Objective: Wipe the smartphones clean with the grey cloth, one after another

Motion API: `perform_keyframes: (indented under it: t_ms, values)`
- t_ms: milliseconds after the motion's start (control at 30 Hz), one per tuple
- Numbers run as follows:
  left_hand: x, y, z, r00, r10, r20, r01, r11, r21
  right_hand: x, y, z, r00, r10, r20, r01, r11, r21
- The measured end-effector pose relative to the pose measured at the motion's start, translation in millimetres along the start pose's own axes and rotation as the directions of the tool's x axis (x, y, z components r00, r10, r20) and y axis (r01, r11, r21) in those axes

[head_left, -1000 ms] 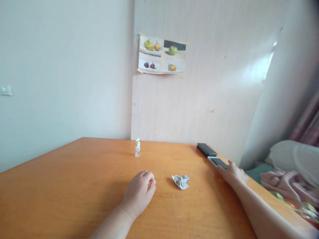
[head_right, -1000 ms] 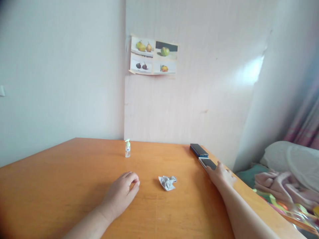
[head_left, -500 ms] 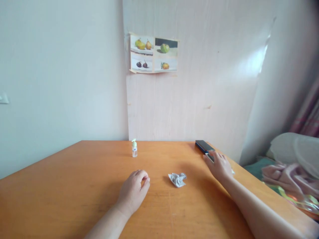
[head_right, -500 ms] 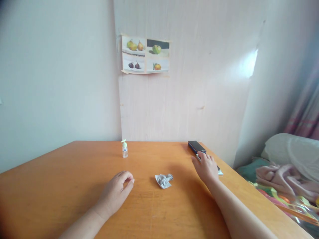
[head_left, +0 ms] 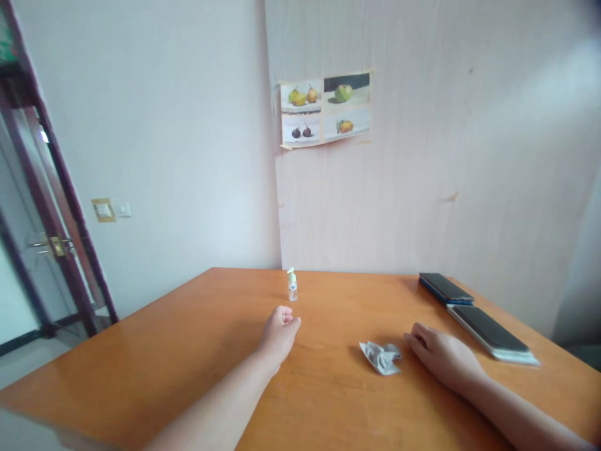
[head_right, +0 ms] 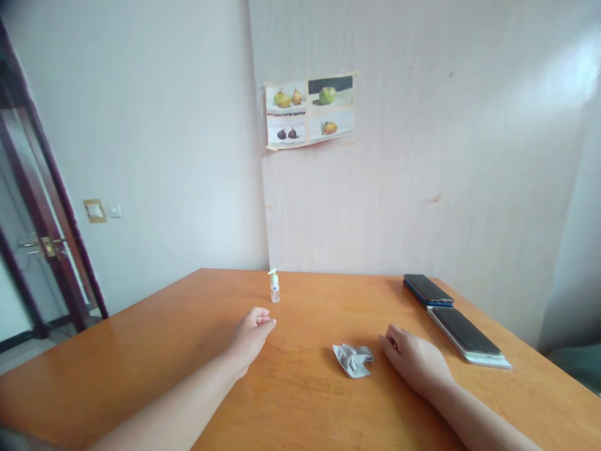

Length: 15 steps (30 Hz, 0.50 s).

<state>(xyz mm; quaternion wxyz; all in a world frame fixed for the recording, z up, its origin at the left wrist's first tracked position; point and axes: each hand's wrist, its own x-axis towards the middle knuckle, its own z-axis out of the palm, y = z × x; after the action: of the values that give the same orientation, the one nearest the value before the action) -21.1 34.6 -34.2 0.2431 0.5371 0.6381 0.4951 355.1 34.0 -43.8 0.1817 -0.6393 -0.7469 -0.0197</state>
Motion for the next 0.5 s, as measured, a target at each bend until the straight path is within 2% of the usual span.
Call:
perform_keyframes:
  t_ms: [233,500]
  values:
    - [61.8,-15.8,8.0,0.997,-0.054,-0.047,0.059,0.991,0.117,0.5,0.2,-0.4,0.999,0.037,0.034,-0.039,0.997,0.067]
    - [120.2,-23.1,25.8,0.999,-0.021,-0.047,0.031,0.972,0.232,0.8,1.2,1.4,0.998,0.051,0.048,-0.057,0.990,0.128]
